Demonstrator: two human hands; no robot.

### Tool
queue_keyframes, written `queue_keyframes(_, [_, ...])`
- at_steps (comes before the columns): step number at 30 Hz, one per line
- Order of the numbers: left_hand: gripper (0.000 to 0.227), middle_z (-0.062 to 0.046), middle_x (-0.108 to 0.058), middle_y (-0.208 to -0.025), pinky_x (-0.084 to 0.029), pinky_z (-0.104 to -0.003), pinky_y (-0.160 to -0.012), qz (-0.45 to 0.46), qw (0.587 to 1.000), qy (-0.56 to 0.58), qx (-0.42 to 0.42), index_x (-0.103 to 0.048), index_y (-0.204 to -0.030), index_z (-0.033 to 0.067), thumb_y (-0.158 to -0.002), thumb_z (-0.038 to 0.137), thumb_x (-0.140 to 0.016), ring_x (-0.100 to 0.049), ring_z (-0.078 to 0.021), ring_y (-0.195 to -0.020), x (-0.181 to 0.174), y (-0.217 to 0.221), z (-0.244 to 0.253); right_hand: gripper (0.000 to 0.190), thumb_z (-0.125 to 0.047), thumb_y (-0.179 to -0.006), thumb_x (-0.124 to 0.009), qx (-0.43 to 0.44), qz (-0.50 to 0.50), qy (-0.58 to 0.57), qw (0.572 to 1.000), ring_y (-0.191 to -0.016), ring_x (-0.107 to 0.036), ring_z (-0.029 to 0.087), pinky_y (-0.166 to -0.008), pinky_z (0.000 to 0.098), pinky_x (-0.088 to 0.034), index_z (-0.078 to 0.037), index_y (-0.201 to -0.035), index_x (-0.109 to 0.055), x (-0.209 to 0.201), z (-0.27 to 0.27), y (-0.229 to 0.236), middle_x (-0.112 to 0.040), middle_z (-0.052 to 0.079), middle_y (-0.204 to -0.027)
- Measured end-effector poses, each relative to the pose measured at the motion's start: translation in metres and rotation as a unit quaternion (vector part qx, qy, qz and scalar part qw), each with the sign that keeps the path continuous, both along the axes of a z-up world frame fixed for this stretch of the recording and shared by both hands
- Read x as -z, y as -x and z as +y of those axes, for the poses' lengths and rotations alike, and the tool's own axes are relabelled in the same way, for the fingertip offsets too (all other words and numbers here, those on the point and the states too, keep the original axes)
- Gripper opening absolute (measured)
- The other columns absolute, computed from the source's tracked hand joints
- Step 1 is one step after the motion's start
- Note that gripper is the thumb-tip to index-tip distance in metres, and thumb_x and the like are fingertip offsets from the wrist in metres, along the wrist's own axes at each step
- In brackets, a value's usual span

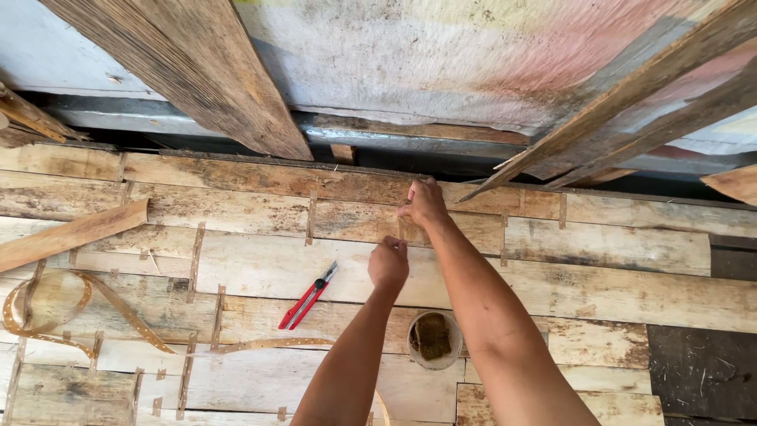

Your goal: Applying adhesive and placing thin bamboo strips onto a wooden surface to construct or repair a mat or floor.

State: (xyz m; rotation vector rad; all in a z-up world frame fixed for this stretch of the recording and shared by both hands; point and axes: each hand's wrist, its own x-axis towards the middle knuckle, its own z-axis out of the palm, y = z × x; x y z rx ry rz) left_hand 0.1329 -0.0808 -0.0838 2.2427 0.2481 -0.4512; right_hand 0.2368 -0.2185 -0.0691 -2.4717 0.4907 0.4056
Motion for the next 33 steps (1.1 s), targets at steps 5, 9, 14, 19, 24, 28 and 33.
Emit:
queue_keyframes(5, [0.022,-0.014,-0.075,-0.09,-0.058,-0.046,-0.077,-0.005,0.983,-0.121,0.14,-0.063,-0.101,0.0104,-0.103,0.032,-0.057,-0.074,-0.0327,-0.085,-0.035,-0.01,-0.014,0.058,-0.028,-0.057,-0.102,0.006,0.018,0.039,0.999,-0.114,-0.057,0.031,-0.095,0.0411,-0.055,-0.007,-0.095,-0.064,0.006,0.003,-0.008,-0.056,0.014,-0.121])
queue_keyframes(9, [0.006,-0.011,-0.077,-0.094,-0.06,-0.04,-0.083,-0.041,0.944,-0.203,0.258,-0.059,-0.107,0.0104,-0.102,0.011,-0.055,-0.077,-0.027,-0.09,-0.019,-0.012,-0.012,0.064,-0.032,-0.057,-0.103,-0.007,0.082,0.086,0.993,-0.121,-0.057,0.034,-0.103,0.0413,-0.051,-0.008,-0.107,-0.071,0.002,0.007,-0.018,-0.057,0.016,-0.129])
queue_keyframes(14, [0.014,-0.01,-0.077,-0.094,-0.055,-0.039,-0.088,-0.09,0.923,-0.209,0.309,-0.059,-0.106,0.0096,-0.092,0.007,-0.059,-0.076,-0.0257,-0.089,-0.027,-0.015,-0.005,0.079,-0.042,-0.057,-0.102,-0.042,0.114,0.139,0.983,-0.127,-0.057,0.033,-0.109,0.0414,-0.047,-0.004,-0.12,-0.071,0.006,0.009,-0.026,-0.059,0.019,-0.134])
queue_keyframes(19, [0.014,-0.009,-0.076,-0.091,-0.054,-0.038,-0.088,-0.128,0.916,-0.209,0.319,-0.06,-0.106,0.0099,-0.094,0.005,-0.059,-0.076,-0.0242,-0.087,-0.02,-0.015,-0.003,0.085,-0.042,-0.057,-0.103,-0.035,0.122,0.153,0.98,-0.13,-0.056,0.031,-0.11,0.0407,-0.047,-0.002,-0.124,-0.069,0.009,0.011,-0.029,-0.061,0.018,-0.135])
queue_keyframes(24, [0.018,-0.007,-0.075,-0.091,-0.054,-0.039,-0.084,-0.14,0.917,-0.195,0.317,-0.061,-0.106,0.0124,-0.089,0.005,-0.062,-0.074,-0.0235,-0.085,-0.029,-0.014,0.002,0.087,-0.041,-0.058,-0.103,-0.023,0.143,0.162,0.976,-0.131,-0.056,0.03,-0.11,0.0406,-0.047,-0.001,-0.126,-0.067,0.01,0.012,-0.031,-0.063,0.018,-0.134])
queue_keyframes(28, [0.032,-0.009,-0.073,-0.087,-0.054,-0.038,-0.082,-0.113,0.879,-0.227,0.404,-0.059,-0.12,0.0107,-0.088,0.005,-0.062,-0.071,-0.0175,-0.074,-0.008,0.003,-0.011,0.086,-0.044,-0.06,-0.101,-0.051,0.132,0.172,0.975,-0.133,-0.052,0.029,-0.111,0.043,-0.045,0.001,-0.126,-0.068,0.005,0.019,-0.026,-0.066,0.013,-0.132])
queue_keyframes(33, [0.021,-0.008,-0.076,-0.099,-0.049,-0.04,-0.094,-0.014,0.945,-0.15,0.29,-0.063,-0.114,0.0136,-0.114,0.022,-0.044,-0.067,-0.0224,-0.094,-0.055,0.013,0.0,0.059,-0.033,-0.062,-0.1,-0.016,0.035,0.112,0.993,-0.122,-0.055,0.031,-0.107,0.0442,-0.046,-0.005,-0.103,-0.069,0.003,0.013,0.001,-0.063,0.016,-0.125])
